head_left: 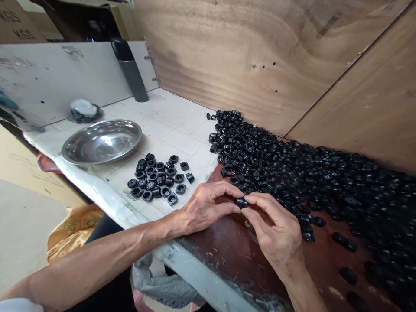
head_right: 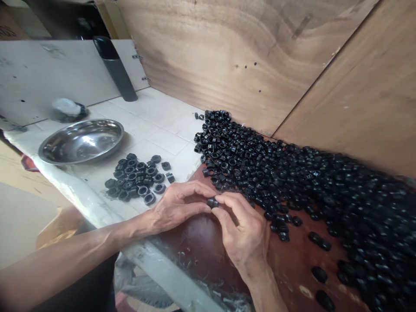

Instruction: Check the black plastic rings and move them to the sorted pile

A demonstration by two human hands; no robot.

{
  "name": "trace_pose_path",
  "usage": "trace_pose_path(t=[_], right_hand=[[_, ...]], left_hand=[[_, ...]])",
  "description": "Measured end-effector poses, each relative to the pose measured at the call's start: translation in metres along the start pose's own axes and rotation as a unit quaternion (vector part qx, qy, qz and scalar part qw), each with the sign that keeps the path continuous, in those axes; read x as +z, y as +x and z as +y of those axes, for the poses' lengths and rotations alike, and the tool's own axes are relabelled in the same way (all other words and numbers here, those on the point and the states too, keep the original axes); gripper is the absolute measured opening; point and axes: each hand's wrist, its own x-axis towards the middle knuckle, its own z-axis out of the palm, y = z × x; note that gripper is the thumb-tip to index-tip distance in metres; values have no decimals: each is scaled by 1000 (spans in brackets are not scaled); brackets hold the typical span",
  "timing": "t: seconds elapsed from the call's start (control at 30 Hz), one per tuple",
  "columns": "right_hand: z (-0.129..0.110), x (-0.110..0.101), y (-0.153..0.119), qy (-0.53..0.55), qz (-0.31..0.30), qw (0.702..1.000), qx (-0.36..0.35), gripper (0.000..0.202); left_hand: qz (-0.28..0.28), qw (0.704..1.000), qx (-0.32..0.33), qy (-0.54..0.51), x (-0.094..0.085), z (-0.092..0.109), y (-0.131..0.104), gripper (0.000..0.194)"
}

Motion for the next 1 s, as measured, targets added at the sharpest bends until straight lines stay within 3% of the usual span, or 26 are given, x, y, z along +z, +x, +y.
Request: trace_pose_path(t=[0.1,0.17,0.3,0.4,0.47,0.67,0.9,1.0], right_hand=[[1,-2,3,-23,-18,996,-90,16],[4,-2,4,-28,-18,995,-96,16],[11,2,0,-45,-1,999,-21,15],[11,4,-2,-83,-17,996,21,29],[8,4,-2,-120,-22,992,16,42],[-2,3,2,-86,-27,996,3,34],[-3,1,1,-68,-5,997,20,32],[-4,0,1,-63,-11,997,45,32]], left_hand=[[-10,991,-104,-88,0,2,1,27],[-12,987,-118,-113,1,1,2,27],[0,1000,-2,-30,2,-5,2,23],[-10,994,92,58,2,-9,2,22],[-20,990,118,81,3,-11,3,23],[8,999,54,-3,5,-9,3,23],[28,997,62,20,3,-7,2,20],[10,997,72,38,2,-6,2,22]])
